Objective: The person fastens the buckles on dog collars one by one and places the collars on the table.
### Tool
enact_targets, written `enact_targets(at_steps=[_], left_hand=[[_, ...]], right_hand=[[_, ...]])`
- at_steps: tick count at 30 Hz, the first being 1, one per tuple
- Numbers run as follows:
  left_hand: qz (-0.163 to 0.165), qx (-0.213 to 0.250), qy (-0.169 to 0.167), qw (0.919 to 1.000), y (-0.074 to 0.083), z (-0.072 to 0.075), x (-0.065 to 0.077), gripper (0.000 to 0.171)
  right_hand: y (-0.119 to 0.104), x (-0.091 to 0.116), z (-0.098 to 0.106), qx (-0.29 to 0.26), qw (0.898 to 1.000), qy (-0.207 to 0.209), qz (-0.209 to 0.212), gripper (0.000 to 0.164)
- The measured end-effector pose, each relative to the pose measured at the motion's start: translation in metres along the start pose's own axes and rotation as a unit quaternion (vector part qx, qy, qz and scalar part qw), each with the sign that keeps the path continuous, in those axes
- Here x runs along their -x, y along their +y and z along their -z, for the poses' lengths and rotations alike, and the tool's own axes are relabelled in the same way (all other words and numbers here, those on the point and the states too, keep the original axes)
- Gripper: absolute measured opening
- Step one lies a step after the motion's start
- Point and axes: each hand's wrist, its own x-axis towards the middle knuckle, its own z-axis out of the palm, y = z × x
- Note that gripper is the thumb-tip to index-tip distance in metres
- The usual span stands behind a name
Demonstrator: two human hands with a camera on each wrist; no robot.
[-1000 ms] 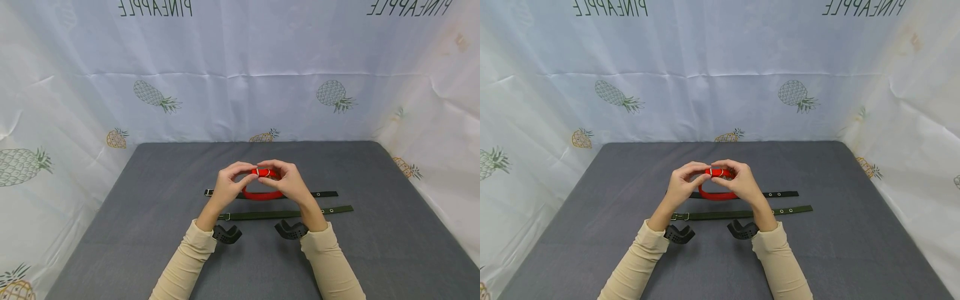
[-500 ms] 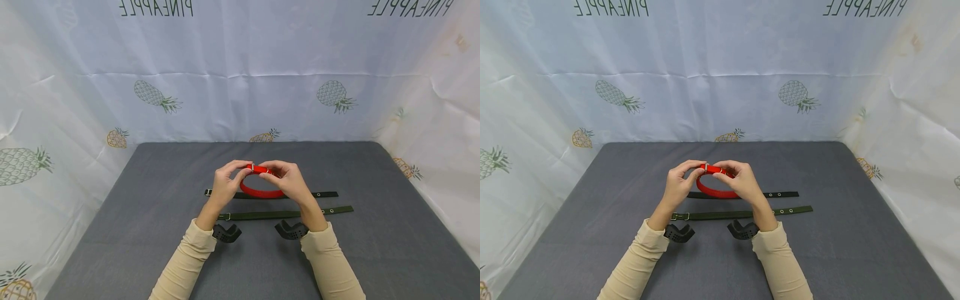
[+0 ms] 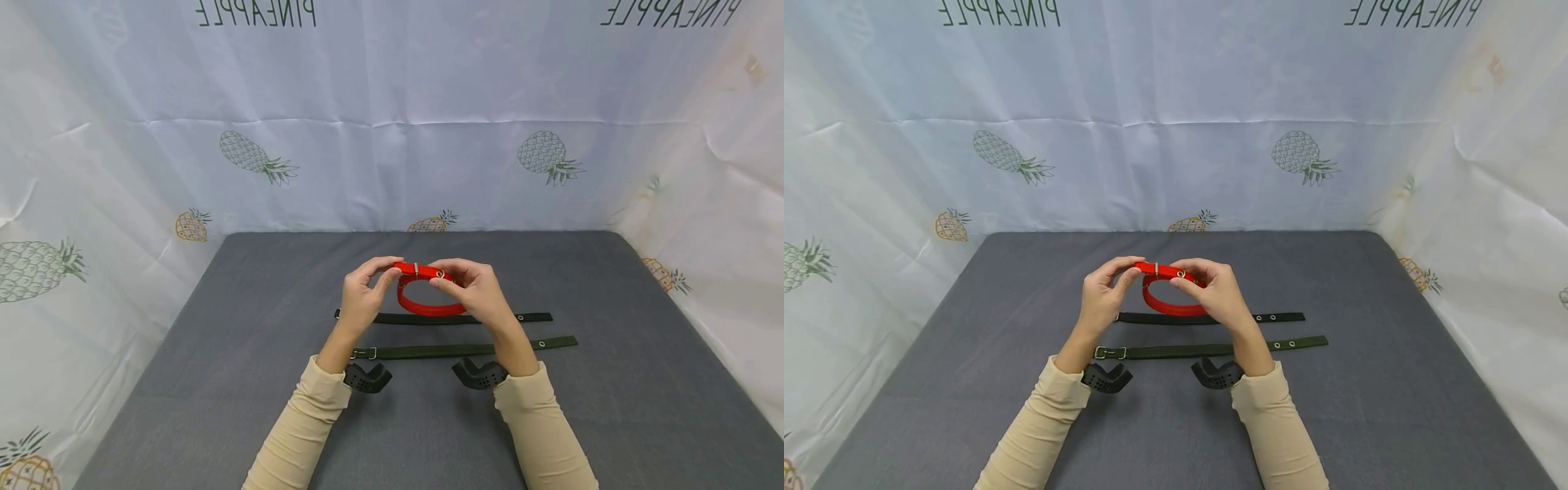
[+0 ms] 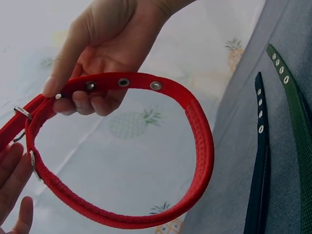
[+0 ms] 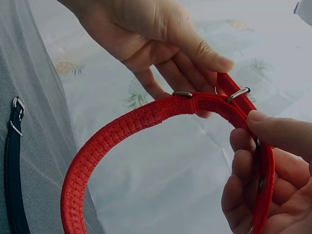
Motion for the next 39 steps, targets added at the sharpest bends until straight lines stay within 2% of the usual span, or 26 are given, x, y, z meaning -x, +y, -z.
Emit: enact_targets(at_steps=[9, 15, 17, 25, 29, 35, 39], left_hand=[[0.005, 0.018, 0.009, 0.9998, -0.004, -0.002, 0.0, 0.021], [0.018, 0.063, 0.051, 0.9965, -0.007, 0.003, -0.001, 0.021], [0.024, 0.069, 0.054, 0.9959, -0.007, 0.005, -0.001, 0.021], [0.06, 0.136, -0.005, 0.9889, -0.004, 0.005, 0.0, 0.033], [0.063, 0.139, -0.034, 0.9877, -0.004, 0.003, 0.001, 0.035], [0.072, 0.147, -0.055, 0.9849, 0.0, 0.0, 0.004, 0.028], [0.068, 0.143, -0.084, 0.9838, 0.003, -0.002, 0.004, 0.028]], right_hand=[[0.001, -0.002, 0.0, -0.005, 1.0, -0.002, -0.009, 0.023], [0.003, -0.001, 0.005, -0.013, 1.0, 0.009, -0.023, 0.023], [0.004, -0.001, 0.007, -0.018, 0.999, 0.011, -0.03, 0.024], [0.003, 0.001, 0.007, -0.032, 0.999, 0.005, -0.033, 0.024], [0.003, 0.0, 0.004, -0.042, 0.999, -0.018, -0.013, 0.024], [0.004, 0.001, 0.0, -0.067, 0.996, -0.063, -0.002, 0.03], [0.003, 0.001, -0.003, -0.054, 0.996, -0.074, 0.013, 0.036]])
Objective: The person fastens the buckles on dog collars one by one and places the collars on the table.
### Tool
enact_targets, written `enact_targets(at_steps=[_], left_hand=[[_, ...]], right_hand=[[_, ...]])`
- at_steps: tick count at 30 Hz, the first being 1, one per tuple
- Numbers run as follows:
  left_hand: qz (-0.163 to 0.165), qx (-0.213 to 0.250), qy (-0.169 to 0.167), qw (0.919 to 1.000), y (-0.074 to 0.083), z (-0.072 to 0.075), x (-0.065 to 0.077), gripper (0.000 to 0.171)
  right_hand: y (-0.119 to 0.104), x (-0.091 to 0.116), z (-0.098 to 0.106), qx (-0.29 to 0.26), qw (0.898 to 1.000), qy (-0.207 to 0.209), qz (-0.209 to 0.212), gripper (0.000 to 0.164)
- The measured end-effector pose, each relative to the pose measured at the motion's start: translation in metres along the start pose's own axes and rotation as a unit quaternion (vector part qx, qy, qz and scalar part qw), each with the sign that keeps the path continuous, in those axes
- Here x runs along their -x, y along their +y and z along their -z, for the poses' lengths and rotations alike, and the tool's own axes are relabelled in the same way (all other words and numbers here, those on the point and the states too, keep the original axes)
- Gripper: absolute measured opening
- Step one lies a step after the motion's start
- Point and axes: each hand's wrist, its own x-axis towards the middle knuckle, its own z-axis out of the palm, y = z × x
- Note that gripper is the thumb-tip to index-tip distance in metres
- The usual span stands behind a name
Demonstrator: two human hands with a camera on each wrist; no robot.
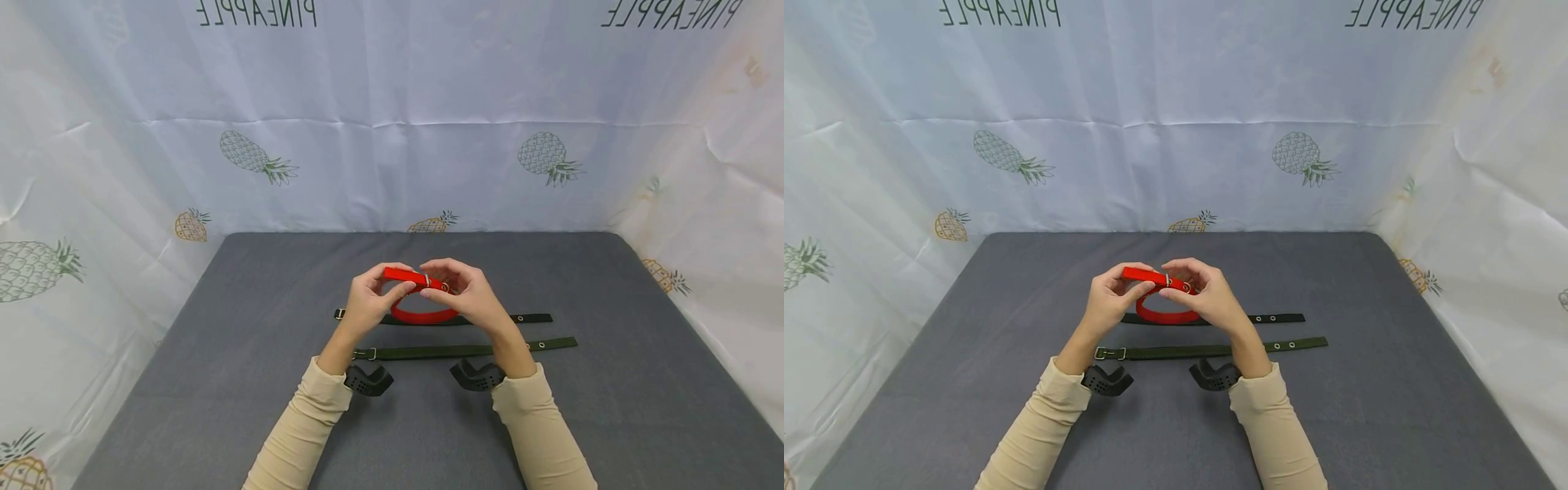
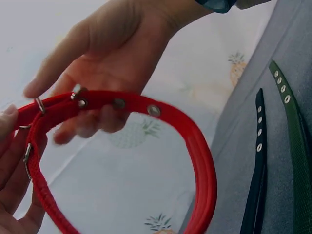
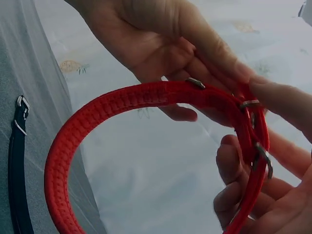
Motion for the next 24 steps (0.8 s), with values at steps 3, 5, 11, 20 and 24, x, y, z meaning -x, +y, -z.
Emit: enact_targets(at_steps=[3, 5, 11, 20, 24], left_hand=[[-0.002, -0.006, -0.011, 0.9999, 0.0015, -0.0019, 0.0001, 0.027], [-0.002, -0.009, -0.006, 0.9999, 0.0022, -0.0025, 0.0002, 0.027], [0.002, -0.021, 0.015, 0.9997, 0.0034, -0.0021, -0.0001, 0.027], [0.033, -0.016, 0.005, 0.9993, 0.0028, -0.0012, 0.0001, 0.034], [0.05, 0.006, -0.022, 0.9985, -0.0042, -0.0027, -0.0001, 0.032]], right_hand=[[-0.0007, -0.0006, -0.0014, 0.014, 1.0, 0.012, 0.018, 0.031], [-0.0007, -0.0008, -0.0015, 0.013, 0.999, 0.022, 0.027, 0.027], [-0.0009, -0.0009, -0.0003, 0.002, 0.999, 0.036, 0.026, 0.023], [-0.0008, -0.0002, -0.0003, -0.025, 0.998, 0.045, 0.036, 0.025], [0.0008, -0.001, -0.0016, -0.024, 0.997, 0.053, 0.054, 0.026]])
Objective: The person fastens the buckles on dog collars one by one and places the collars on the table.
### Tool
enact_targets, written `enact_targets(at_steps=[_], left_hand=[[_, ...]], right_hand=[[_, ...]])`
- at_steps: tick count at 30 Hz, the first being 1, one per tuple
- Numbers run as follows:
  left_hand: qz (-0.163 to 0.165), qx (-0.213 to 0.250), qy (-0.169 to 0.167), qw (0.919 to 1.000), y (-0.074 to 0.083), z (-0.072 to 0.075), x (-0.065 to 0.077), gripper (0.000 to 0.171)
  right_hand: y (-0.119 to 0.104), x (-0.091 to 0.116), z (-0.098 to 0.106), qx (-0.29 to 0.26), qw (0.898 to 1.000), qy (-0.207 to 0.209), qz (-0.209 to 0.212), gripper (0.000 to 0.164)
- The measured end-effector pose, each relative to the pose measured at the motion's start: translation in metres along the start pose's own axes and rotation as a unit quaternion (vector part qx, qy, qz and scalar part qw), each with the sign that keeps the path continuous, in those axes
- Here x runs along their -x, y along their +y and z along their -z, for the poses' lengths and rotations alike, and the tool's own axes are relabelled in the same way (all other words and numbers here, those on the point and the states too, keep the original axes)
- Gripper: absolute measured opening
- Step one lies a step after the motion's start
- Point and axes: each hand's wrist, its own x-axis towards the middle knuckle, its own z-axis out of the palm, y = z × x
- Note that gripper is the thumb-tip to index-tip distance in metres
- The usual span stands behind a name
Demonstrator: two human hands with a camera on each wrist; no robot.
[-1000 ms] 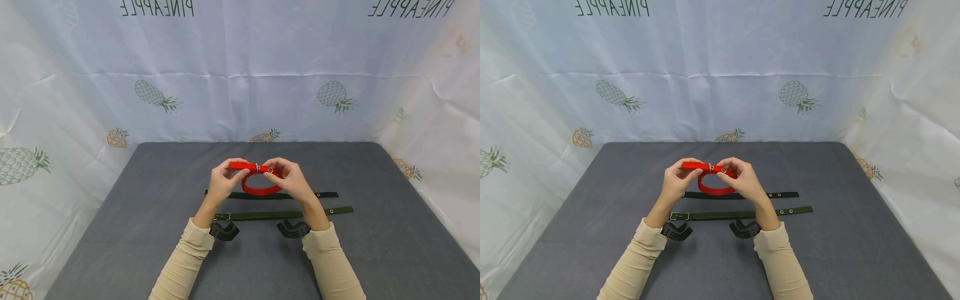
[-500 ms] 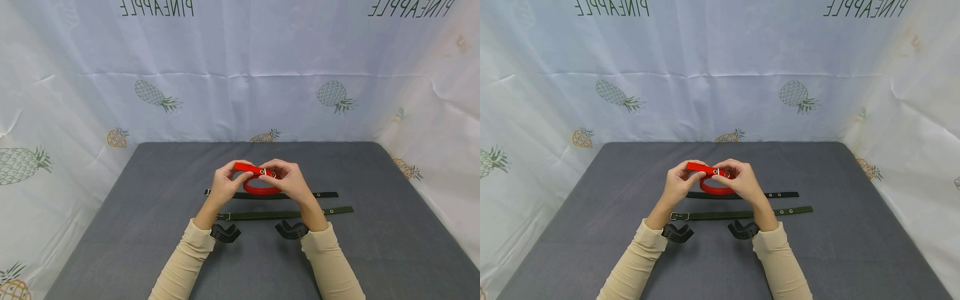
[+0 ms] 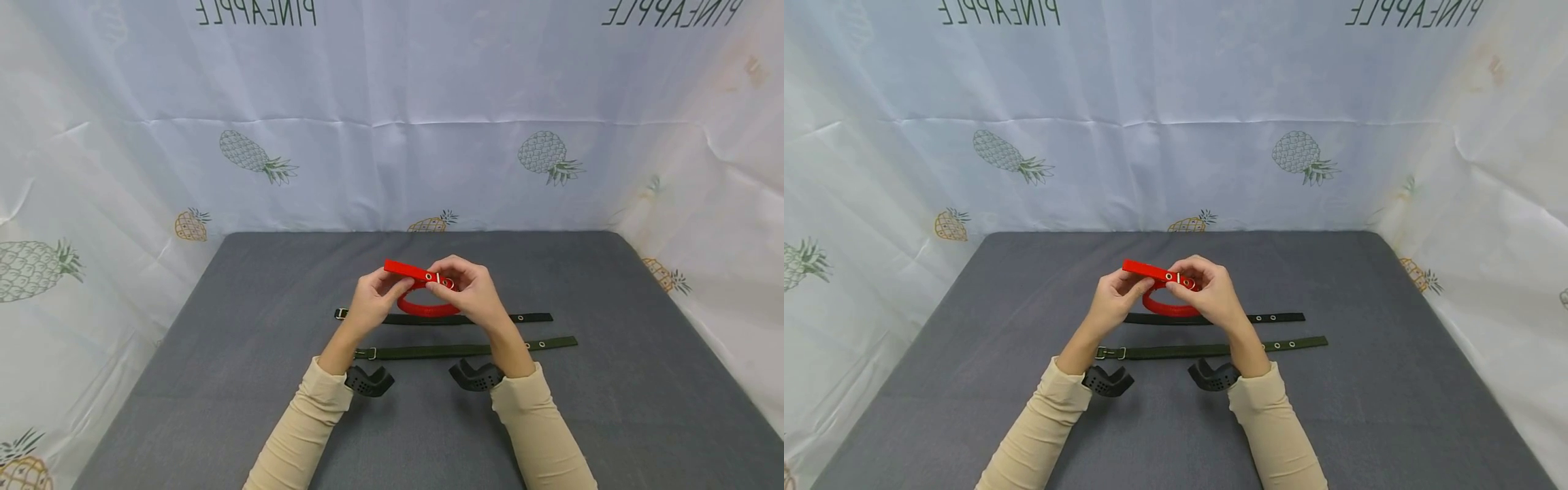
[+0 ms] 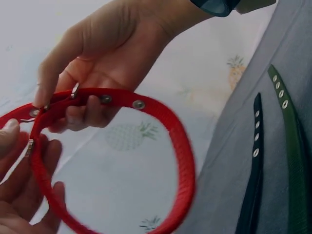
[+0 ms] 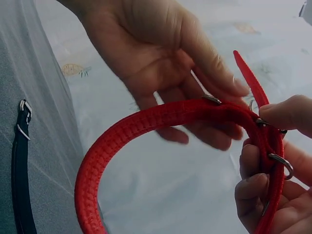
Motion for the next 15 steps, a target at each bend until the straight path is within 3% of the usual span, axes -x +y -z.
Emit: enact_targets(at_steps=[3, 7, 15], left_hand=[[0.0, 0.032, -0.011, 0.9994, -0.0047, -0.0032, -0.0001, 0.034], [-0.003, 0.063, 0.003, 0.998, -0.0063, -0.0072, 0.0001, 0.043], [-0.005, 0.072, 0.021, 0.9972, -0.001, -0.0077, 0.0002, 0.054]], right_hand=[[0.0011, -0.0004, -0.0012, 0.001, 1.0, 0.0, 0.008, 0.022], [0.0011, -0.0012, -0.0029, 0.008, 1.0, -0.001, 0.01, 0.017], [-0.0031, -0.0012, -0.0081, -0.004, 1.0, -0.006, 0.027, 0.018]])
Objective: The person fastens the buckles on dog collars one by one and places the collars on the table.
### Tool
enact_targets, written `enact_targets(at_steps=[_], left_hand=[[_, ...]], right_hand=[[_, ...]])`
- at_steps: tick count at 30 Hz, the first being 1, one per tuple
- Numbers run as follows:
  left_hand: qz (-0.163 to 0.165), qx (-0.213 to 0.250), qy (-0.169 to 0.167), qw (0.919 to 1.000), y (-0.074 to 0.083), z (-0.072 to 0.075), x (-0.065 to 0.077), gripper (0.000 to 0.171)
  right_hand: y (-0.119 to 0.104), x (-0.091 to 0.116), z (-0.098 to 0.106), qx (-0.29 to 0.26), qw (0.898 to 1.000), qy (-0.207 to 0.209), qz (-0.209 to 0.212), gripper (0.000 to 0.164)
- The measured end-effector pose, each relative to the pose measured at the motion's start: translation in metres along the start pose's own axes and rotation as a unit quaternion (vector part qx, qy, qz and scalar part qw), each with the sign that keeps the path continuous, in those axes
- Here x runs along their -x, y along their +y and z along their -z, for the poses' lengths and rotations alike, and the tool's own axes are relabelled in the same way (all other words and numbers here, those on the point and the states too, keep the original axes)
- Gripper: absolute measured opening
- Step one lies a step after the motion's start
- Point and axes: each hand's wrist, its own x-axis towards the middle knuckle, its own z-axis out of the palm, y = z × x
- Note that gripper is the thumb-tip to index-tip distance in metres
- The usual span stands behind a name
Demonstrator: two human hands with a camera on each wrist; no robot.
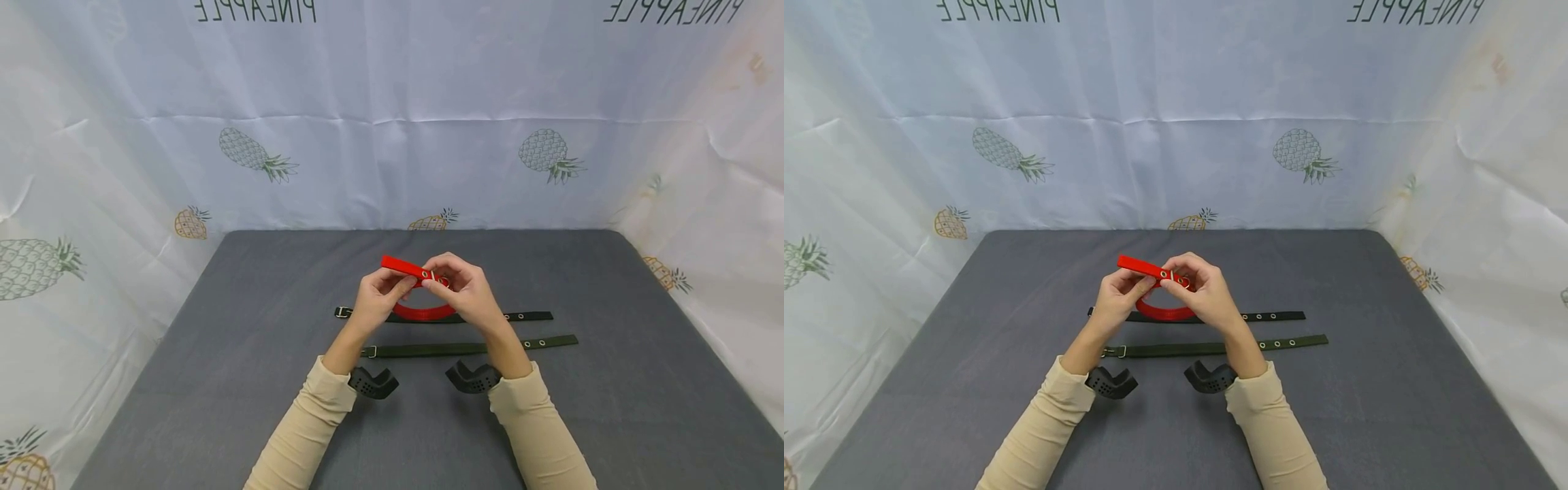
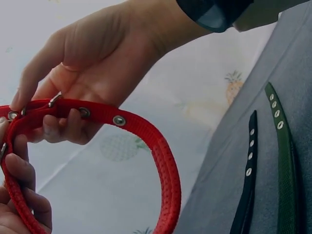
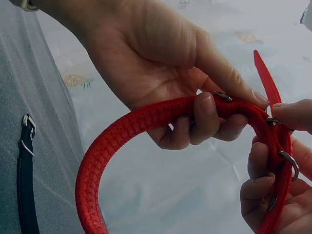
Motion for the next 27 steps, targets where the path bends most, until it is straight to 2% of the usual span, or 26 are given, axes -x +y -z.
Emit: enact_targets(at_steps=[5, 13, 21, 27], left_hand=[[0.005, 0.0, -0.005, 1.0, 0.001, 0.001, 0.0, 0.057], [0.017, 0.005, -0.003, 0.9998, 0.0, 0.001, 0.0, 0.053], [0.009, 0.013, -0.004, 0.9999, 0.002, 0.002, 0.001, 0.048], [0.028, 0.005, 0.001, 0.9996, 0.006, 0.002, 0.001, 0.044]], right_hand=[[0.0, -0.001, -0.004, -0.004, 1.0, 0.005, 0.018, 0.018], [0.003, -0.001, -0.006, -0.011, 1.0, 0.009, 0.008, 0.022], [0.005, -0.001, -0.009, -0.027, 0.999, 0.007, 0.027, 0.024], [0.005, 0.0, -0.011, -0.04, 0.999, 0.001, 0.03, 0.027]])
